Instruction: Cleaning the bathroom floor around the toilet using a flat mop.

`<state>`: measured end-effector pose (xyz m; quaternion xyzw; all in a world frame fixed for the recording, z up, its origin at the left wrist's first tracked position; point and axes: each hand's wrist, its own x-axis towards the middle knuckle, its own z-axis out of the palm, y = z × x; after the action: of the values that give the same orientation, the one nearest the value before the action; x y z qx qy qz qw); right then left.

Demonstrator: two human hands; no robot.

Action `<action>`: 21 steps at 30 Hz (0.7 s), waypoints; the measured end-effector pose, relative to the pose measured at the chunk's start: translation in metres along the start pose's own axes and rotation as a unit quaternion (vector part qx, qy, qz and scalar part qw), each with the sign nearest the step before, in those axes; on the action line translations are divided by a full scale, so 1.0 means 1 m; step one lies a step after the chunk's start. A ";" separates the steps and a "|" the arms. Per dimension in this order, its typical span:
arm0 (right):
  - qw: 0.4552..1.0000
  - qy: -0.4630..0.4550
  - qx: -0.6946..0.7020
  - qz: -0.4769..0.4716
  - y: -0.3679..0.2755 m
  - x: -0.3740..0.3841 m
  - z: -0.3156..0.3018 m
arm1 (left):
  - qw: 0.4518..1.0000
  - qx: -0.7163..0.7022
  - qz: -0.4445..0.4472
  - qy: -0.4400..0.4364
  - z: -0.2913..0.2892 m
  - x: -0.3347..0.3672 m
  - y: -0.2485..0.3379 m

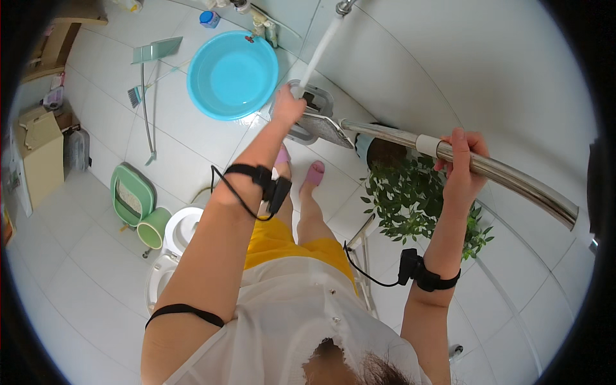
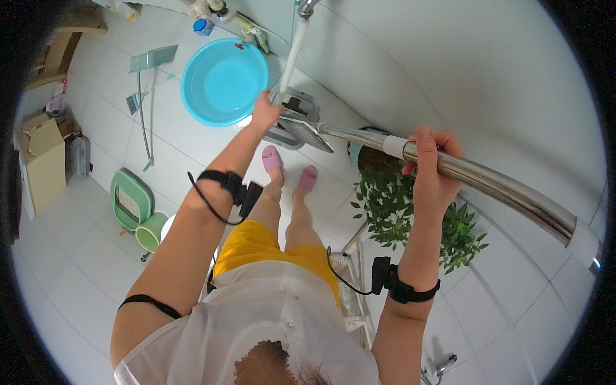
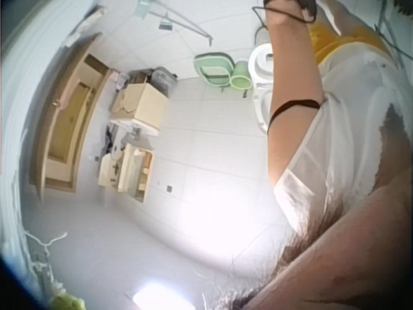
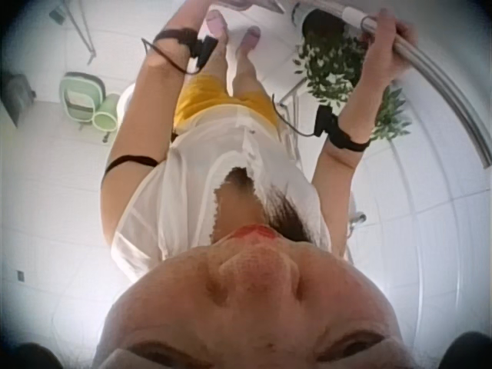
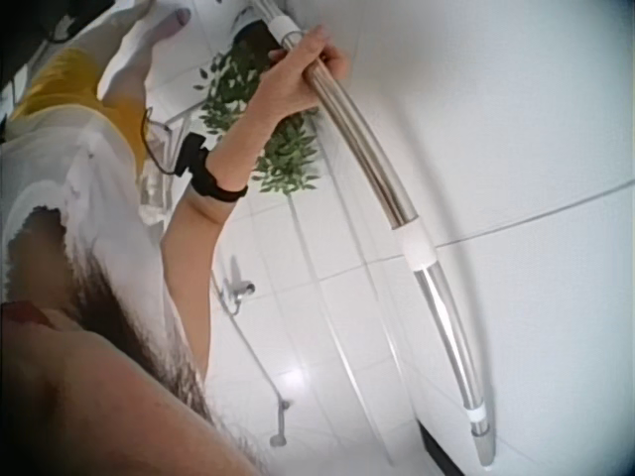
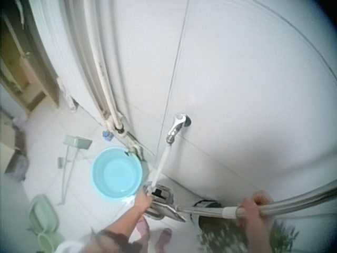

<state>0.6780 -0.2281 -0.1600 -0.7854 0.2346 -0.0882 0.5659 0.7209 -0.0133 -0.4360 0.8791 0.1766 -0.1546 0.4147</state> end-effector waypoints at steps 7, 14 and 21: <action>0.999 0.026 0.011 -0.038 -0.013 0.003 -0.009 | 0.960 -0.147 -0.054 -0.233 -0.001 0.042 0.002; 0.998 0.031 0.021 -0.052 -0.029 0.015 0.004 | 0.980 -0.029 0.001 -0.198 -0.051 0.012 -0.034; 0.993 -0.017 0.020 -0.114 -0.047 0.018 0.028 | 0.989 -0.143 -0.008 0.031 -0.098 0.004 -0.041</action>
<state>0.7177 -0.2015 -0.1284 -0.7971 0.1317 -0.1437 0.5716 0.7186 0.0887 -0.4050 0.8136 0.2170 -0.1039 0.5293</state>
